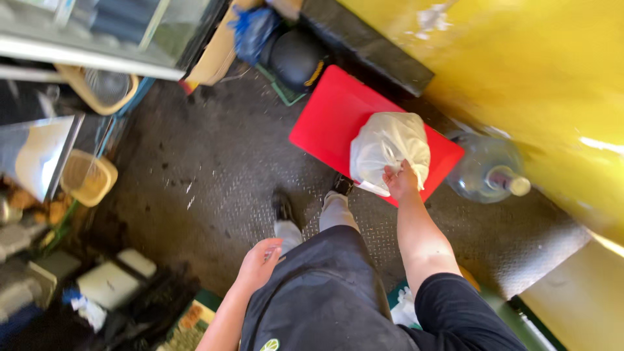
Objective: The person prepares a purple beverage by pouring liquid from a white bottle into a measuring cup, transferring it to a glass, adding dark syrup from a large container retrieved from a refrigerator, and stirring the mixture. They then scoop ice from a red cooler into the glass and finalize the drink by sealing a lid onto the cup using a machine at the counter.
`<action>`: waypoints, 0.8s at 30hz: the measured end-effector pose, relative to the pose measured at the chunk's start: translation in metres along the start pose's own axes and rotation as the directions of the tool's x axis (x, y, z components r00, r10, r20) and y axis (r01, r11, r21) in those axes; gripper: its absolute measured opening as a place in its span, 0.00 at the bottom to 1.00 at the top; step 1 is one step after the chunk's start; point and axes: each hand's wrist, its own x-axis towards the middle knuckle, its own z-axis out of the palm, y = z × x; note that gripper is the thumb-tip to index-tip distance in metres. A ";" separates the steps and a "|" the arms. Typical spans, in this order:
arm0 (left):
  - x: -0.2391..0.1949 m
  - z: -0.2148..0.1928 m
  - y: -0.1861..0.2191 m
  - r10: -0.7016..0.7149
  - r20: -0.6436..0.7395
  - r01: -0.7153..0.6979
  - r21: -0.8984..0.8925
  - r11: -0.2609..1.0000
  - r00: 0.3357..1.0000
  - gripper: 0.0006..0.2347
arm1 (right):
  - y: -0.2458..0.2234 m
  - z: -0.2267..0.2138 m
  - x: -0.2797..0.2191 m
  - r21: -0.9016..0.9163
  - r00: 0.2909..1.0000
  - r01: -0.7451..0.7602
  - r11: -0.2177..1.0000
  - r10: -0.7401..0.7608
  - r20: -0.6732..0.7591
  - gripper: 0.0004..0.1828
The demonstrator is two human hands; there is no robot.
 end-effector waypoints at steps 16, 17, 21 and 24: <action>0.053 -0.119 -0.124 -0.001 -0.032 -0.003 -0.119 0.993 0.999 0.13 | 0.118 0.121 -0.093 -0.518 0.984 0.180 0.836 -0.149 0.100 0.13; 0.063 -0.135 -0.127 0.015 -0.027 -0.018 -0.141 0.990 1.000 0.13 | 0.132 0.129 -0.100 -0.552 0.983 0.185 0.813 -0.152 0.106 0.13; 0.097 -0.236 -0.145 0.075 -0.073 -0.079 -0.055 0.995 0.995 0.13 | 0.190 0.194 -0.111 -0.634 0.973 0.232 0.737 -0.171 0.157 0.15; 0.114 -0.299 -0.157 0.045 -0.063 -0.050 -0.073 0.996 0.997 0.13 | 0.229 0.241 -0.108 -0.780 0.962 0.268 0.566 -0.199 0.187 0.17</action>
